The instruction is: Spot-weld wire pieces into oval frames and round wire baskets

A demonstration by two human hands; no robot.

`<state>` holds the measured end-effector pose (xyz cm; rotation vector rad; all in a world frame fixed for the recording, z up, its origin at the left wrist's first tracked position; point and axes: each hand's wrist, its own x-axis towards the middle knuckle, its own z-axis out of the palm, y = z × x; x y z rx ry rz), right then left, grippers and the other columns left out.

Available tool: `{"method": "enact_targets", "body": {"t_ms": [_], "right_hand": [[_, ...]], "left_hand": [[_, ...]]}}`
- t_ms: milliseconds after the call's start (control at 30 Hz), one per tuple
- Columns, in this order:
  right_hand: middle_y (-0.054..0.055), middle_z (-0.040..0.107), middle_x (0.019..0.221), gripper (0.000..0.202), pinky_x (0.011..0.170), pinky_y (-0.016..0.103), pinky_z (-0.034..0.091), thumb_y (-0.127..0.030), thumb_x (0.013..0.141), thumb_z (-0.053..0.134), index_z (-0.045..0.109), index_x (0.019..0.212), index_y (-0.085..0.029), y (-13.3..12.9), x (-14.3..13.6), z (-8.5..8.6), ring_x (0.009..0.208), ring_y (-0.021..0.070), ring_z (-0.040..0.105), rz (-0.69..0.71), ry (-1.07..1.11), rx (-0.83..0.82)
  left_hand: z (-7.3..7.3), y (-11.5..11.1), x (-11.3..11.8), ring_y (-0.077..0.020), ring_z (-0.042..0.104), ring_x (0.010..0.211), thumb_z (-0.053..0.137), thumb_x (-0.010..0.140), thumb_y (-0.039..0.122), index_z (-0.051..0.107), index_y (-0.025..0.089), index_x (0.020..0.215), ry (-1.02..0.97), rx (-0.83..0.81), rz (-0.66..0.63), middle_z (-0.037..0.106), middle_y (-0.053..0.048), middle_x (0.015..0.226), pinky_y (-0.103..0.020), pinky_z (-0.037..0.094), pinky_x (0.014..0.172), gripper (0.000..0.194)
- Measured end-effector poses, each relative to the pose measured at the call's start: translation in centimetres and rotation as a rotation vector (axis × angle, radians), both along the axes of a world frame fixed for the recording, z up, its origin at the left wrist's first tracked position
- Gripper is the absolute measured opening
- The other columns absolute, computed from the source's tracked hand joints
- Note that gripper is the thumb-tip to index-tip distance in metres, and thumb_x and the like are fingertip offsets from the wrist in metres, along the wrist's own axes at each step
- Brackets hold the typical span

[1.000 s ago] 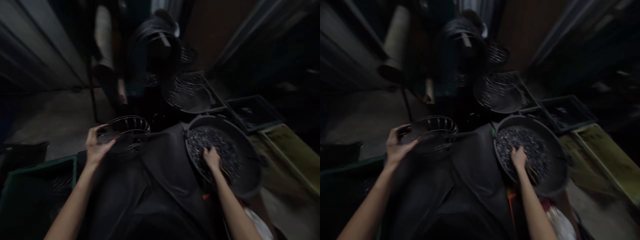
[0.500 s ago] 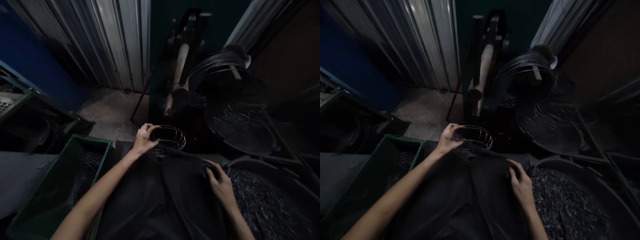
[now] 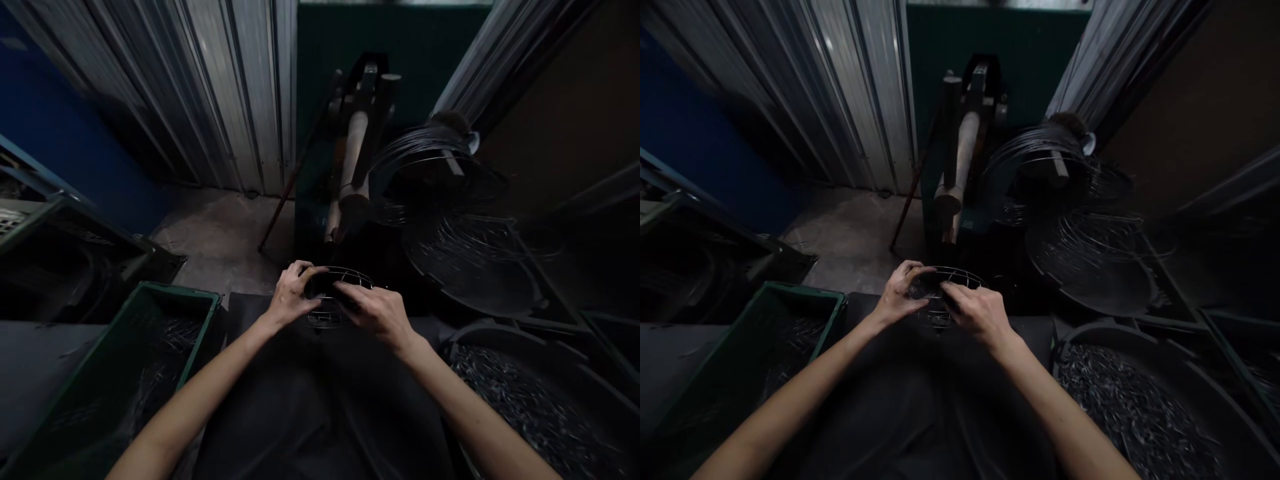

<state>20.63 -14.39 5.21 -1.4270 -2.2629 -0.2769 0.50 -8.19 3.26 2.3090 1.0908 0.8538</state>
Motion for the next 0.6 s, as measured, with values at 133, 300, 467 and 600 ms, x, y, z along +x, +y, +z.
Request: {"method": "enact_targets", "body": {"t_ms": [133,300,467,600], "right_hand": [[0.002,0.074,0.098,0.028,0.053,0.023,0.040,-0.029,0.087,0.056,0.066,0.112,-0.019,0.4,0.2,0.8,0.057,0.0098,0.064,0.038,-0.110,0.105],[-0.001,0.074,0.096,0.025,0.052,0.024,0.036,-0.029,0.087,0.056,0.067,0.109,-0.022,0.6,0.5,0.8,0.053,0.0073,0.061,0.049,-0.115,0.109],[-0.003,0.075,0.090,0.019,0.054,0.023,0.035,-0.025,0.088,0.057,0.069,0.103,-0.023,0.6,0.8,0.6,0.055,0.0046,0.061,0.091,-0.110,0.187],[-0.003,0.074,0.097,0.018,0.056,0.023,0.036,-0.021,0.086,0.060,0.069,0.102,-0.023,1.1,1.3,0.5,0.057,0.0031,0.061,0.165,-0.113,0.280]], "left_hand": [[0.1,0.0,0.0,-0.0234,0.055,0.103,0.070,0.065,0.014,0.057,0.024,0.117,-0.050,-0.025,-0.001,0.052,-0.006,0.108,-0.039,0.049,0.087,0.055],[0.4,0.0,0.3,-0.0228,0.056,0.103,0.071,0.067,0.017,0.057,0.024,0.116,-0.109,-0.038,-0.010,0.052,-0.005,0.107,-0.038,0.050,0.087,0.051],[0.3,0.2,0.4,-0.0211,0.058,0.100,0.072,0.065,0.014,0.057,0.025,0.116,-0.139,-0.033,-0.019,0.052,-0.005,0.106,-0.036,0.050,0.088,0.054],[-0.3,0.7,0.5,-0.0211,0.058,0.100,0.073,0.064,0.014,0.057,0.025,0.115,-0.186,0.001,-0.020,0.052,-0.005,0.105,-0.036,0.050,0.088,0.054]]}}
